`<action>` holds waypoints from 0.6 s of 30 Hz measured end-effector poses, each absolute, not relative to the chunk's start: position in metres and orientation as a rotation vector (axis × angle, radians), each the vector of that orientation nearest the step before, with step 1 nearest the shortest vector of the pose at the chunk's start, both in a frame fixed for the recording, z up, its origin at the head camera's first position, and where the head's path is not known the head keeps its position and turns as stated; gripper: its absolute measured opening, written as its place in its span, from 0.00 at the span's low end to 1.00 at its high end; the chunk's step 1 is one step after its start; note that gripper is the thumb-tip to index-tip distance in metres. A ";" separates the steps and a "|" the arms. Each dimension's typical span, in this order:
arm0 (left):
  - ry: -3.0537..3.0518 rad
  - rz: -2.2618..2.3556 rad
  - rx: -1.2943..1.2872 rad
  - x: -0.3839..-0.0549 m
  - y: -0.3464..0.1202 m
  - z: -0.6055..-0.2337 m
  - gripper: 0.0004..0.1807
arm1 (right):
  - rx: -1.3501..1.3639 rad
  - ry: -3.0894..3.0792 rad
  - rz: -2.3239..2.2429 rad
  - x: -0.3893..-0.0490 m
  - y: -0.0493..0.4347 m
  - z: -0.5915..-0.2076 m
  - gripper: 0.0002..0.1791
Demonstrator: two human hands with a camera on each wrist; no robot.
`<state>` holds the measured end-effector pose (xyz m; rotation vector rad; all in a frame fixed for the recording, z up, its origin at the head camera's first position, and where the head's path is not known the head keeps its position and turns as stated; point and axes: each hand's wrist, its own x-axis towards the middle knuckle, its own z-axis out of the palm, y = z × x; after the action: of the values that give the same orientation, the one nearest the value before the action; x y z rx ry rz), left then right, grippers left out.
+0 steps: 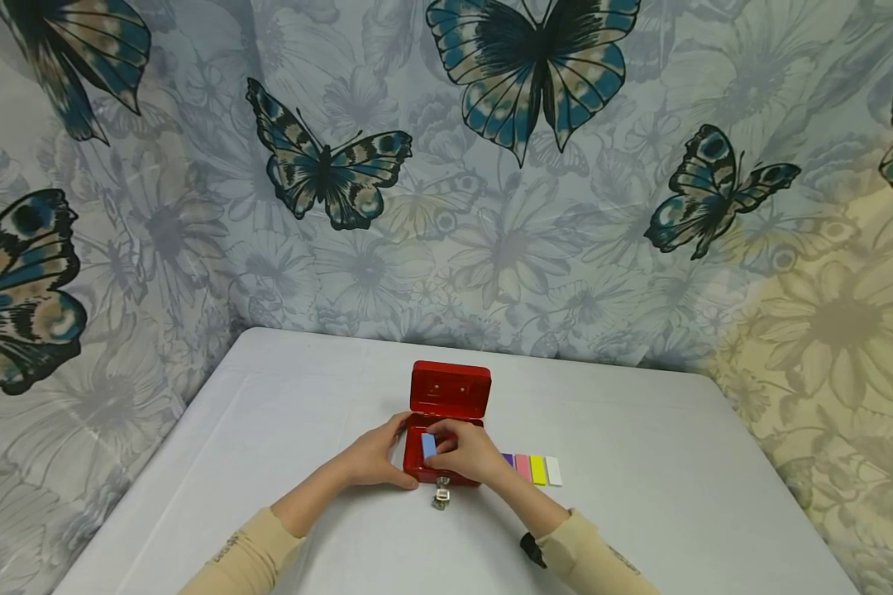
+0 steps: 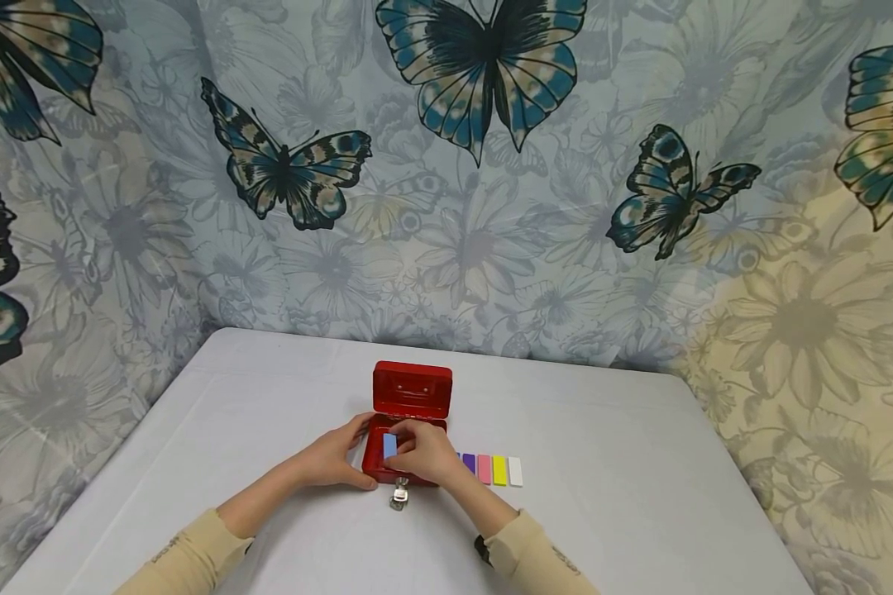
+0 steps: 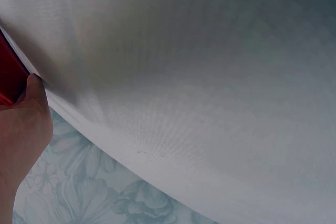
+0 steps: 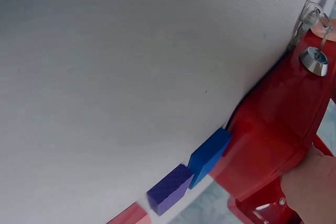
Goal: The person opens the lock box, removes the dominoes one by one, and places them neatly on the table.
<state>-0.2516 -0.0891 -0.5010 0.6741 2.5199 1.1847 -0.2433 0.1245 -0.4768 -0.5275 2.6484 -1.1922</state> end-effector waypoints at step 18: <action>2.521 1.164 0.638 -0.249 -0.087 -0.498 0.57 | -0.355 2.551 -1.405 -0.234 0.143 -0.473 0.24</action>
<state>-0.2492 -0.0865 -0.4981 0.6378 2.5211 1.1642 -0.2337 0.1432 -0.4735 -0.3551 2.5513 -1.4047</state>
